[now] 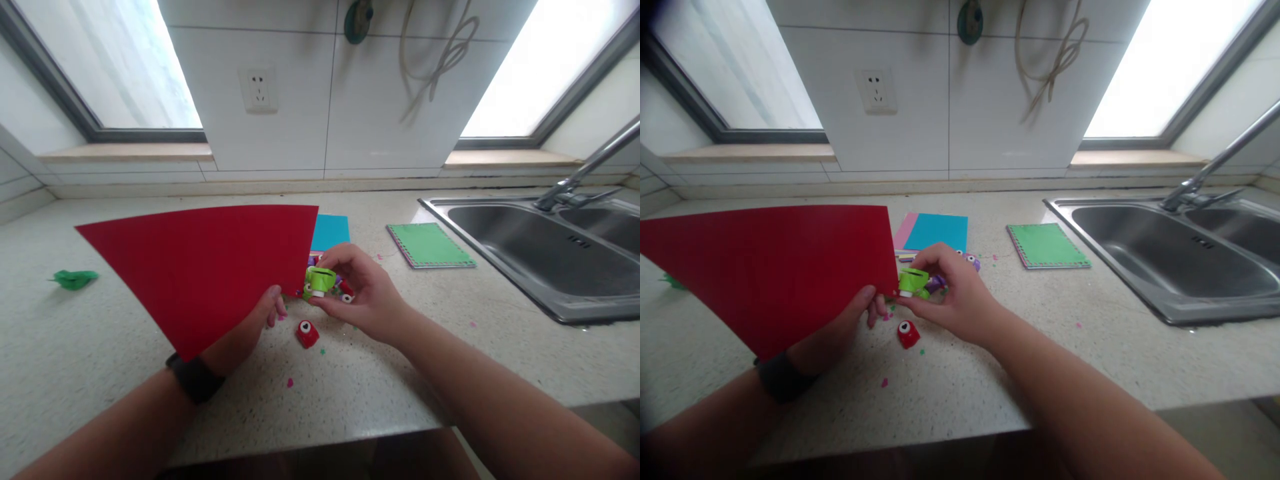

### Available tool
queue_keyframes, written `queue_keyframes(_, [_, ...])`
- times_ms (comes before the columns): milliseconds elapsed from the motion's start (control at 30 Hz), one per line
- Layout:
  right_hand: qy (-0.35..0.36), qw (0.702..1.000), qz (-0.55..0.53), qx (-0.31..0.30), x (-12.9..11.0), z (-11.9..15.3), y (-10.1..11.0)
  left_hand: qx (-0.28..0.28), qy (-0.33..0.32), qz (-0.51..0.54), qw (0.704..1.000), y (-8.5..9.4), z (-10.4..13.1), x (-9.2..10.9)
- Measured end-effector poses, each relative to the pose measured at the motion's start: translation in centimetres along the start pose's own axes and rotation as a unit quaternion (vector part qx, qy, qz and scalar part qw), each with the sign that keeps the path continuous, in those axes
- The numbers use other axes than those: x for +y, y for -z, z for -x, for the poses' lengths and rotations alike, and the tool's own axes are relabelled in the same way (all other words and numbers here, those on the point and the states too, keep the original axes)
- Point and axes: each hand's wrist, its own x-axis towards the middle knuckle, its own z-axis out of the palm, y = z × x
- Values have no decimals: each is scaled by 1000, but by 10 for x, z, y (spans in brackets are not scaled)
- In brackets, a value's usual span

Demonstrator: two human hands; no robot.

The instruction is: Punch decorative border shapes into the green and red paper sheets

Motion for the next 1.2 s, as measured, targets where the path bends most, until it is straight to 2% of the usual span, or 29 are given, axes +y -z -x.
queue_keyframes(167, [5, 1000, 7, -7, 0, 1, 0, 3, 17, 5, 1000, 0, 3, 10])
queue_keyframes(467, [-26, 1000, 8, -11, -1, 1, 0, 22, 0, -1, 1000, -3, 4, 7])
queue_keyframes(600, [-73, 996, -39, -16, 1, 0, -2, 33, -2, 16, 999, -5, 5, 0])
queue_keyframes(700, [-137, 985, -107, -15, 1, -2, -4, 30, 19, 44, 998, -4, 5, -1])
queue_keyframes(867, [-231, 950, -205, -40, -3, -8, -4, -29, 61, 12, 998, 3, 5, 7])
queue_keyframes(1033, [-295, 934, -195, -51, -4, -9, -1, -41, 60, 4, 997, 4, 3, 8])
queue_keyframes(1200, [-312, 926, -200, -75, -5, -9, -1, -44, 53, 32, 997, 3, 4, 6])
